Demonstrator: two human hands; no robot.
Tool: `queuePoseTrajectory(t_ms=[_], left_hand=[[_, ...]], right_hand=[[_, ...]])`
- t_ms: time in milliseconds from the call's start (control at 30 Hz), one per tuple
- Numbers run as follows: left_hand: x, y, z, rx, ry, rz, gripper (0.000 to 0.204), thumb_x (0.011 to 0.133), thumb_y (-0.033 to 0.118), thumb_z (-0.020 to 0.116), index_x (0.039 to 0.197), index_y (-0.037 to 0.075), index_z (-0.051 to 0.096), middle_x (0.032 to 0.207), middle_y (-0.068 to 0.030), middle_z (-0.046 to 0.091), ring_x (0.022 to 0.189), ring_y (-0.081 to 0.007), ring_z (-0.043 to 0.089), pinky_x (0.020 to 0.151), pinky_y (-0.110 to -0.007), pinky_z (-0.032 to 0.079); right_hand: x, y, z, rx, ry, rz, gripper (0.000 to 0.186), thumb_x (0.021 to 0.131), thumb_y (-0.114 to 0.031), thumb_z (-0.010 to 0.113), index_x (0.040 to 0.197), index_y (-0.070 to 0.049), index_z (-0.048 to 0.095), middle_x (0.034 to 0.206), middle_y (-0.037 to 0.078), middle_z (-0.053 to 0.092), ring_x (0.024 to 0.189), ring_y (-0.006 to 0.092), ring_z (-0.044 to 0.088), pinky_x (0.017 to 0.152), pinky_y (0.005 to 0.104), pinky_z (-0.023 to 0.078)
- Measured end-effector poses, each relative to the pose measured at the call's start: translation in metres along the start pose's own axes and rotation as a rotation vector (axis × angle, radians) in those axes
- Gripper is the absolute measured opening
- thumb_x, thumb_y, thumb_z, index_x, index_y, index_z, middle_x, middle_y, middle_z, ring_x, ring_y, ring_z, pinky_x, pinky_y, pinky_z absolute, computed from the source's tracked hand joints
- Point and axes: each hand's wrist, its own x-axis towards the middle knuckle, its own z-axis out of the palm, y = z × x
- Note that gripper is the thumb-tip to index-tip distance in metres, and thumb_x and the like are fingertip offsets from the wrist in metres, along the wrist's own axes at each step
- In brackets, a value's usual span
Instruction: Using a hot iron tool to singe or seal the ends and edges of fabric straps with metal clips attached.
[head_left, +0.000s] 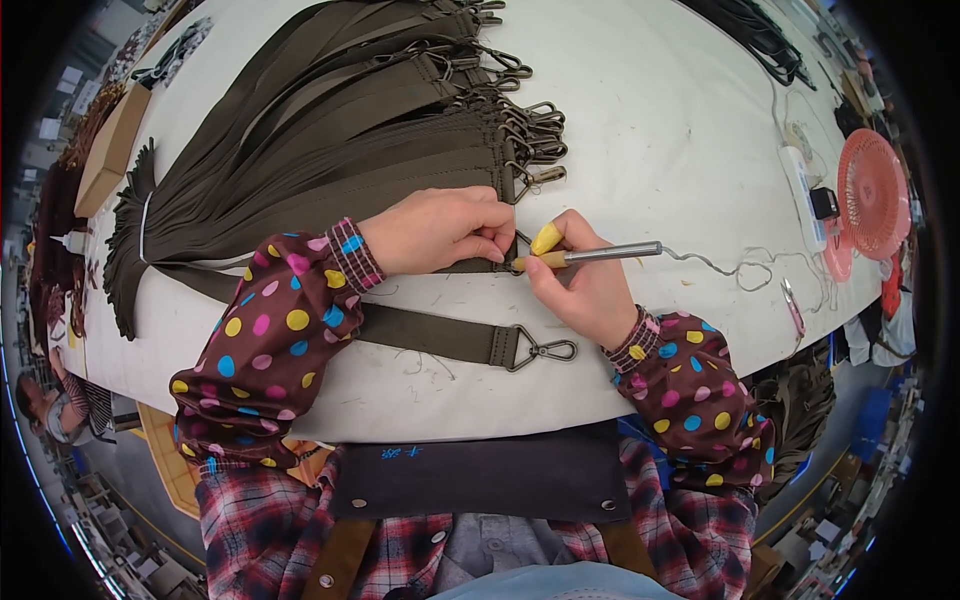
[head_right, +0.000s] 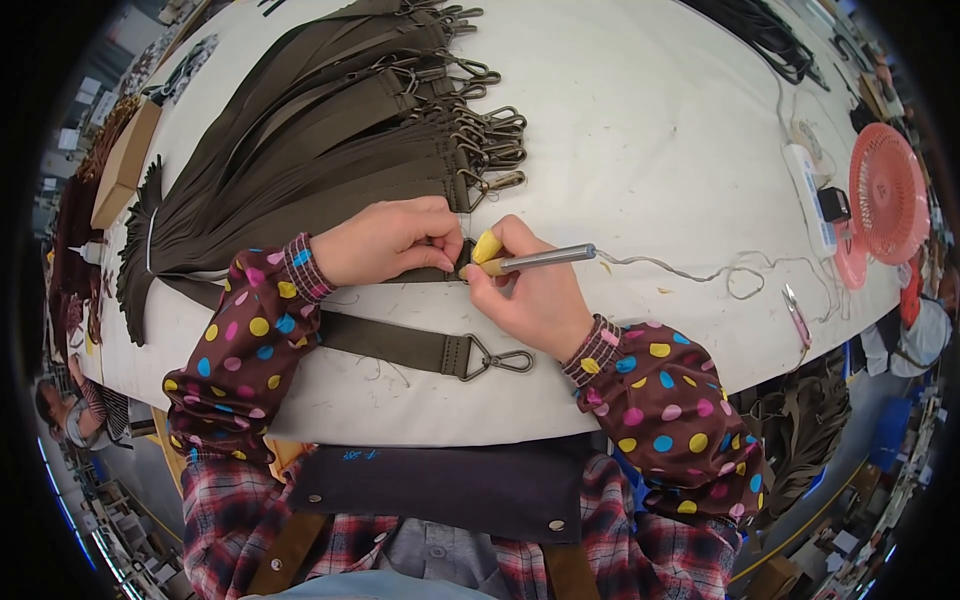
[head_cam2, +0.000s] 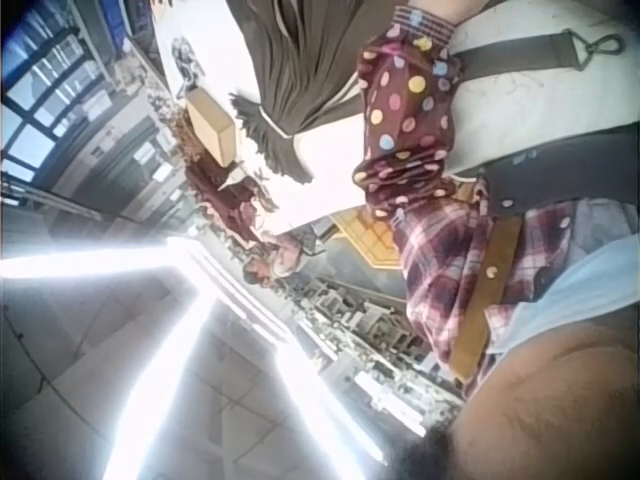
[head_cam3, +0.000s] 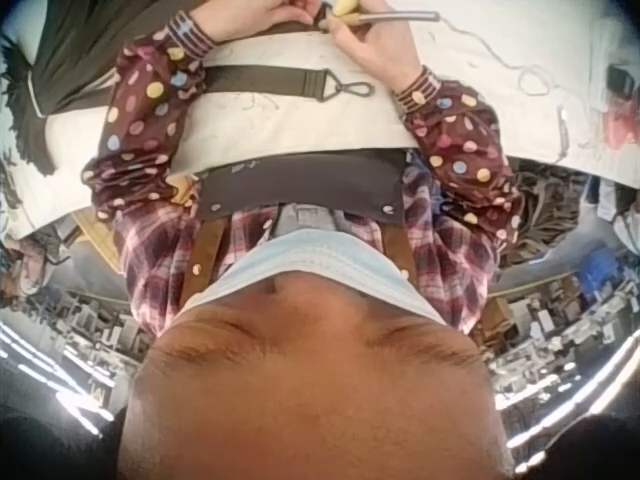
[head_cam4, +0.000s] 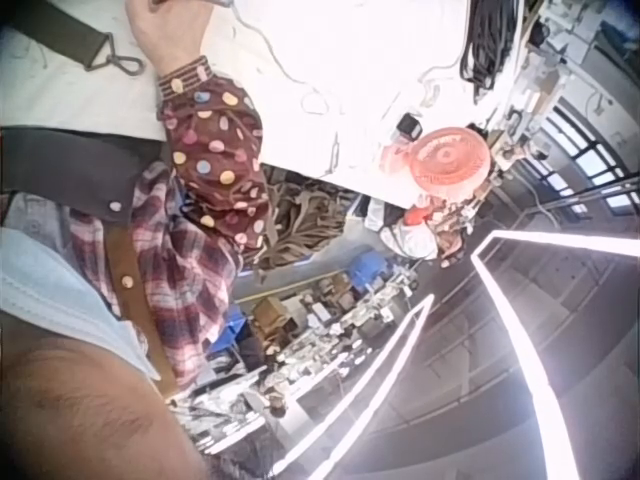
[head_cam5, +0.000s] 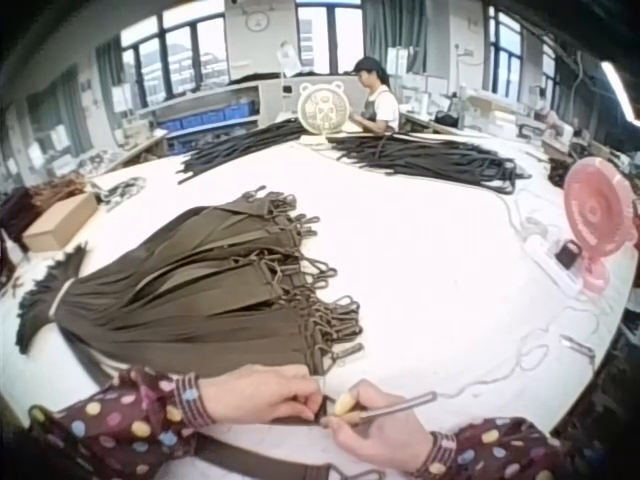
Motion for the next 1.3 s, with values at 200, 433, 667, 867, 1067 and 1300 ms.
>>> queuePoseTrajectory(t_ms=[200, 433, 667, 867, 1067, 1300], left_hand=[[-0.001, -0.001, 0.002, 0.007, 0.016, -0.005, 0.012, 0.085, 0.021, 0.06, 0.085, 0.011, 0.053, 0.085, -0.0038, 0.052, 0.077, -0.0215, 0.055, 0.067, -0.034, 0.044], [-0.003, 0.002, 0.002, 0.0, 0.038, -0.051, 0.013, 0.086, 0.02, 0.06, 0.087, 0.009, 0.052, 0.086, -0.0042, 0.053, 0.078, -0.0214, 0.055, 0.067, -0.034, 0.044], [-0.006, 0.004, 0.003, -0.25, 0.172, -0.216, 0.009, 0.089, 0.009, 0.056, 0.087, 0.004, 0.049, 0.071, -0.0025, 0.051, 0.06, -0.0102, 0.049, 0.053, -0.025, 0.042], [-0.008, 0.0, 0.006, -0.271, 0.21, -0.179, 0.01, 0.091, 0.011, 0.054, 0.089, 0.005, 0.046, 0.066, -0.0006, 0.05, 0.055, -0.0076, 0.048, 0.047, -0.023, 0.04], [-0.009, -0.001, 0.006, -0.293, 0.201, -0.173, 0.011, 0.092, 0.012, 0.052, 0.089, 0.005, 0.045, 0.066, -0.0006, 0.051, 0.055, -0.0074, 0.048, 0.046, -0.022, 0.041], [-0.008, -0.001, 0.007, -0.294, 0.206, -0.162, 0.011, 0.092, 0.012, 0.052, 0.09, 0.005, 0.045, 0.066, -0.0011, 0.051, 0.055, -0.0075, 0.048, 0.046, -0.022, 0.041]], right_hand=[[0.0, 0.0, 0.0, -0.02, -0.002, -0.005, 0.021, 0.078, -0.009, 0.064, 0.085, -0.002, 0.045, 0.071, 0.003, 0.053, 0.059, 0.0075, 0.048, 0.053, 0.0222, 0.041], [0.0, 0.001, 0.001, -0.02, -0.003, -0.006, 0.021, 0.078, -0.008, 0.064, 0.085, -0.003, 0.045, 0.071, 0.003, 0.052, 0.059, 0.007, 0.048, 0.052, 0.0221, 0.04], [0.012, -0.004, -0.002, -0.025, 0.033, -0.037, 0.019, 0.08, -0.007, 0.063, 0.086, -0.003, 0.045, 0.069, 0.003, 0.052, 0.06, 0.0066, 0.049, 0.052, 0.0223, 0.041], [0.015, -0.004, 0.003, -0.069, 0.037, -0.016, 0.019, 0.08, -0.006, 0.063, 0.086, -0.002, 0.045, 0.069, 0.004, 0.053, 0.059, 0.0076, 0.05, 0.053, 0.0224, 0.043], [0.016, -0.001, 0.004, -0.085, 0.04, -0.061, 0.02, 0.08, -0.007, 0.064, 0.087, -0.001, 0.046, 0.069, 0.005, 0.054, 0.058, 0.0087, 0.051, 0.052, 0.0228, 0.043], [0.016, -0.002, 0.003, -0.12, 0.041, -0.041, 0.02, 0.08, -0.007, 0.063, 0.086, -0.002, 0.045, 0.068, 0.004, 0.053, 0.056, 0.0083, 0.05, 0.051, 0.0229, 0.041]])
